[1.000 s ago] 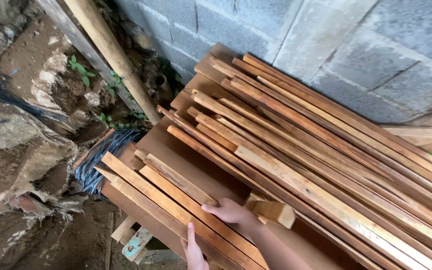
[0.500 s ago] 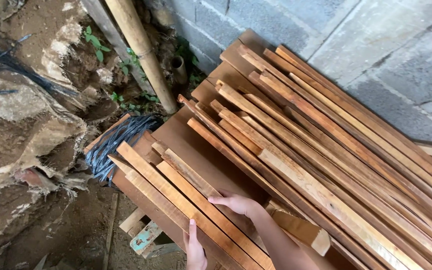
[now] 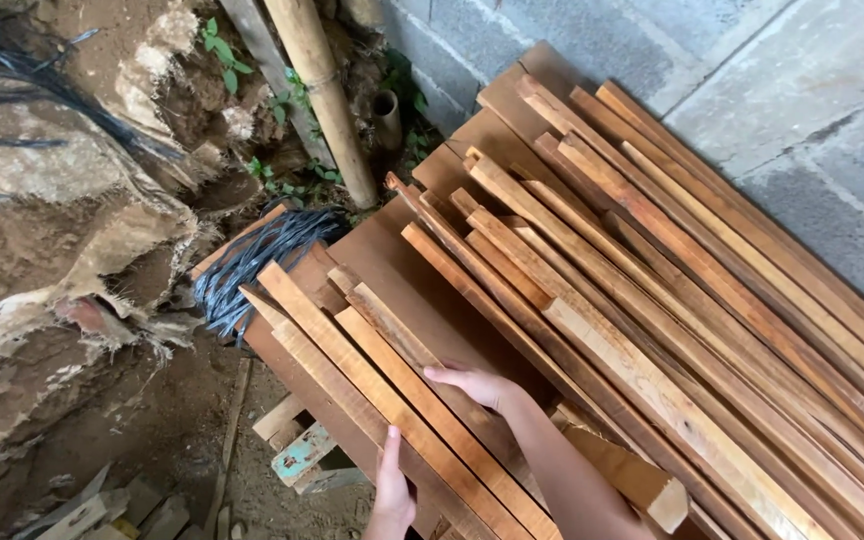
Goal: The person stacks thin wooden planks on a wooden workbench, aligning them by hand. Then, the person uses a black strap to tie the stack of planks together.
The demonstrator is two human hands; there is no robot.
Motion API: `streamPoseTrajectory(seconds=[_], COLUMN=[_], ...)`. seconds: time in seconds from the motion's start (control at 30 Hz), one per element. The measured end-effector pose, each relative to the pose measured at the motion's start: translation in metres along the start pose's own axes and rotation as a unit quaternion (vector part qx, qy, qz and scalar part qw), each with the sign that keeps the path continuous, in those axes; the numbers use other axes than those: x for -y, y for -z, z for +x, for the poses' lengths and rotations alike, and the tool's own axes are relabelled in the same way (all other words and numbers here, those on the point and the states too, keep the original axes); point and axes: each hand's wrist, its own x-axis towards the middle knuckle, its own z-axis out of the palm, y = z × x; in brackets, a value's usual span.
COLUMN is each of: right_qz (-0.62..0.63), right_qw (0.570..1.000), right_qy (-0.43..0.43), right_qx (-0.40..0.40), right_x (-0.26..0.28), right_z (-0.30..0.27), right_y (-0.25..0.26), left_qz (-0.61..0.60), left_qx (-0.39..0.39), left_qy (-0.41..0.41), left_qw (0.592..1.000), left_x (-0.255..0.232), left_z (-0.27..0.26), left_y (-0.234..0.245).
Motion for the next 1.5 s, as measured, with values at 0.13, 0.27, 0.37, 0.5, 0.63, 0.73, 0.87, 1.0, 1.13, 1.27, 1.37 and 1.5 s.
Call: streamPoseTrajectory(seconds=[0.13, 0.27, 0.37, 0.5, 0.63, 0.73, 0.87, 1.0, 1.13, 1.27, 1.37, 1.5], right_qz=[-0.005, 0.023, -0.016, -0.001, -0.009, -0.033, -0.211, -0.274, -0.257, -0.230, -0.187, -0.127], right_qw=[0.999, 0.999, 0.999, 1.000, 0.998, 0.975, 0.895, 0.825, 0.749, 0.733, 0.656, 0.626], right_qy=[-0.030, -0.028, -0.032, -0.011, -0.019, 0.114, 0.174, 0.159, 0.118, -0.027, -0.042, 0.029], right_qx=[-0.031, -0.009, -0.012, -0.027, -0.057, -0.186, -0.352, -0.468, -0.599, -0.640, -0.730, -0.769], right_x=[0.012, 0.033, 0.055, 0.048, 0.048, 0.024, -0.036, -0.115, -0.219, -0.306, -0.346, -0.351], right_z=[0.009, 0.009, 0.005, 0.017, 0.001, -0.014, -0.071, -0.140, -0.191, -0.227, -0.249, -0.271], right_y=[0.002, -0.002, -0.003, -0.002, -0.015, -0.026, -0.063, -0.096, -0.131, -0.152, -0.166, -0.170], left_qz=[0.017, 0.006, 0.039, -0.052, -0.010, 0.168, 0.313, 0.471, 0.606, 0.675, 0.747, 0.826], left_qx=[0.004, 0.009, -0.004, 0.021, 0.027, 0.026, 0.047, -0.032, 0.044, 0.294, 0.430, 0.462], left_qy=[0.046, 0.003, 0.008, 0.000, -0.004, -0.011, -0.052, -0.201, -0.354, -0.460, -0.394, -0.316], left_qw=[0.999, 1.000, 0.999, 0.998, 1.000, 0.985, 0.947, 0.858, 0.711, 0.496, 0.320, 0.069], left_x=[-0.025, -0.040, -0.053, -0.051, -0.057, -0.065, -0.064, -0.061, -0.023, 0.036, 0.096, 0.187], left_z=[-0.012, -0.009, -0.011, -0.009, -0.014, -0.020, -0.029, -0.071, -0.106, -0.198, -0.248, -0.258], left_y=[-0.013, -0.014, -0.025, -0.024, -0.020, -0.016, -0.002, -0.001, -0.008, -0.042, -0.050, -0.039])
